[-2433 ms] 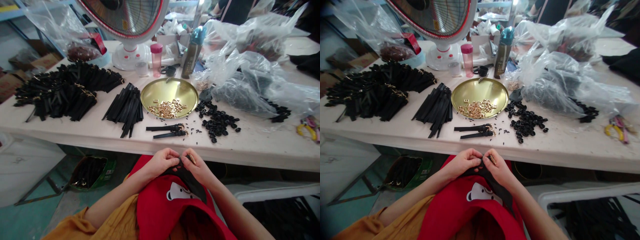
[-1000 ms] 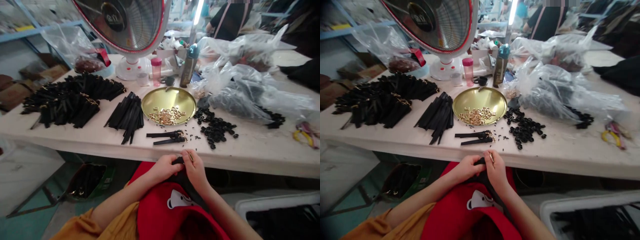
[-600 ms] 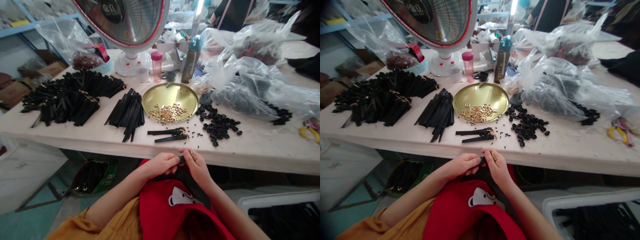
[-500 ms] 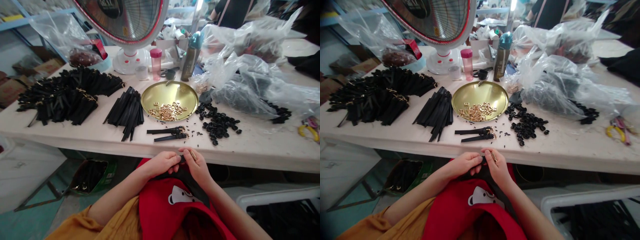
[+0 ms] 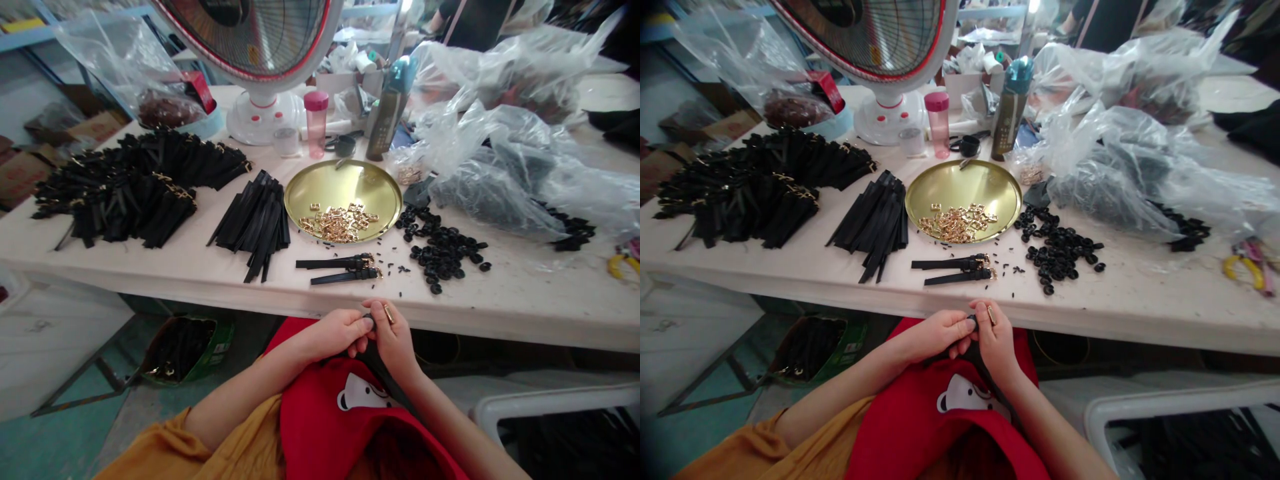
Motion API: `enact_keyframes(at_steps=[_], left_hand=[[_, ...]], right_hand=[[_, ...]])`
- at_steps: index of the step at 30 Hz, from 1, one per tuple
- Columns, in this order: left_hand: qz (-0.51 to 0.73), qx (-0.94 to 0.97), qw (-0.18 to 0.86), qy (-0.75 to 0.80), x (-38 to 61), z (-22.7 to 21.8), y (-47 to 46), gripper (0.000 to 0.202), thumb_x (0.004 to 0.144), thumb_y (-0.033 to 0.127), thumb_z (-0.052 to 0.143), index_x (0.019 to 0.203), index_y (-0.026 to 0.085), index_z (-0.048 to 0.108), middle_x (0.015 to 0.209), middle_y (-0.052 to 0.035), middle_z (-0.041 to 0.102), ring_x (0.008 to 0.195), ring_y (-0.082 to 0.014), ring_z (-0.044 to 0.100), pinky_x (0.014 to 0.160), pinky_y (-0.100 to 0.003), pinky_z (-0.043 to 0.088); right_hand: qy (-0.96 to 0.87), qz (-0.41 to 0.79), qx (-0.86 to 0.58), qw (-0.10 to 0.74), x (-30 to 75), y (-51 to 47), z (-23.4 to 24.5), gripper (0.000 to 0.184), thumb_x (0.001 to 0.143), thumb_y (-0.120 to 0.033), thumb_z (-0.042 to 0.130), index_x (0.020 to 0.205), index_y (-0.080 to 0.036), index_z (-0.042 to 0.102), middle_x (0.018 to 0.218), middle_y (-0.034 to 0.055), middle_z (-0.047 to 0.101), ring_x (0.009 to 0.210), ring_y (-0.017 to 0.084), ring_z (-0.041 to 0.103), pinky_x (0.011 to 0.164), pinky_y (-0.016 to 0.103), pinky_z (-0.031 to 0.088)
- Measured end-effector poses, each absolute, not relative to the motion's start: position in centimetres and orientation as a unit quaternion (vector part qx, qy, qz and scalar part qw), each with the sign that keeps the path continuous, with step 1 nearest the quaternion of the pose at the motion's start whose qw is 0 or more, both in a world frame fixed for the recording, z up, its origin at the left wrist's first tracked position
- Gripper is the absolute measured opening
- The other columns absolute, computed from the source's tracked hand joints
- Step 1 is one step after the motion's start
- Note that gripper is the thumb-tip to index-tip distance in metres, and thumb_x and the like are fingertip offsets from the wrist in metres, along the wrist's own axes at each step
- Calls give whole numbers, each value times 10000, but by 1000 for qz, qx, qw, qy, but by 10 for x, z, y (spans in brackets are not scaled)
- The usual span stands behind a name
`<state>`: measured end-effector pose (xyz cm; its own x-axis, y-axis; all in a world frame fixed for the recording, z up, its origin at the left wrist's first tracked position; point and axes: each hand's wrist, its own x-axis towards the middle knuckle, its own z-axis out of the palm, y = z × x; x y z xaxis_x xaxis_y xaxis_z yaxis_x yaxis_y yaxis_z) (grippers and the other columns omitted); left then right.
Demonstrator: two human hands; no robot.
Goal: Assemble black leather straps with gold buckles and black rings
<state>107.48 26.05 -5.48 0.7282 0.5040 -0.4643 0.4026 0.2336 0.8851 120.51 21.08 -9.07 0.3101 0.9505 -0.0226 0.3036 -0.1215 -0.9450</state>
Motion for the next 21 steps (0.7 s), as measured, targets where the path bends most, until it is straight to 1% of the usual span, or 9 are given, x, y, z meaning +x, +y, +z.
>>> enact_keyframes(at_steps=[4, 8, 14, 18, 21], left_hand=[[-16, 664, 655, 359, 1072, -53, 263, 263, 836, 330, 340, 774, 143, 515, 598, 33, 490, 471, -66, 454, 473, -186, 363], [4, 665, 652, 365, 1071, -51, 260, 260, 829, 341, 345, 782, 143, 507, 604, 28, 497, 471, -69, 462, 464, -184, 369], [27, 654, 660, 370, 1079, -53, 247, 279, 831, 367, 341, 714, 145, 463, 613, 20, 500, 477, -72, 472, 466, -188, 369], [15, 677, 637, 368, 1076, -47, 251, 295, 829, 359, 342, 777, 136, 527, 594, 27, 491, 460, -69, 429, 459, -189, 338], [-7, 714, 596, 369, 1071, -38, 259, 300, 822, 350, 365, 795, 131, 569, 588, 27, 496, 471, -70, 420, 484, -196, 331]], right_hand=[[-484, 333, -661, 466, 1208, 205, -88, 308, 862, -403, 376, 869, -173, 580, 757, 37, 598, 665, 148, 526, 628, 272, 423], [-494, 352, -649, 459, 1210, 203, -82, 299, 867, -390, 370, 867, -170, 573, 728, 31, 596, 649, 143, 535, 617, 264, 425], [-510, 319, -644, 474, 1211, 198, -88, 291, 863, -390, 383, 834, -171, 572, 720, 24, 595, 631, 133, 528, 602, 251, 423], [-514, 382, -619, 454, 1218, 197, -90, 351, 876, -410, 340, 906, -159, 584, 672, 18, 583, 590, 132, 513, 572, 253, 417], [-523, 370, -623, 449, 1223, 200, -85, 381, 885, -410, 316, 949, -158, 594, 714, 29, 595, 638, 142, 524, 602, 261, 418]])
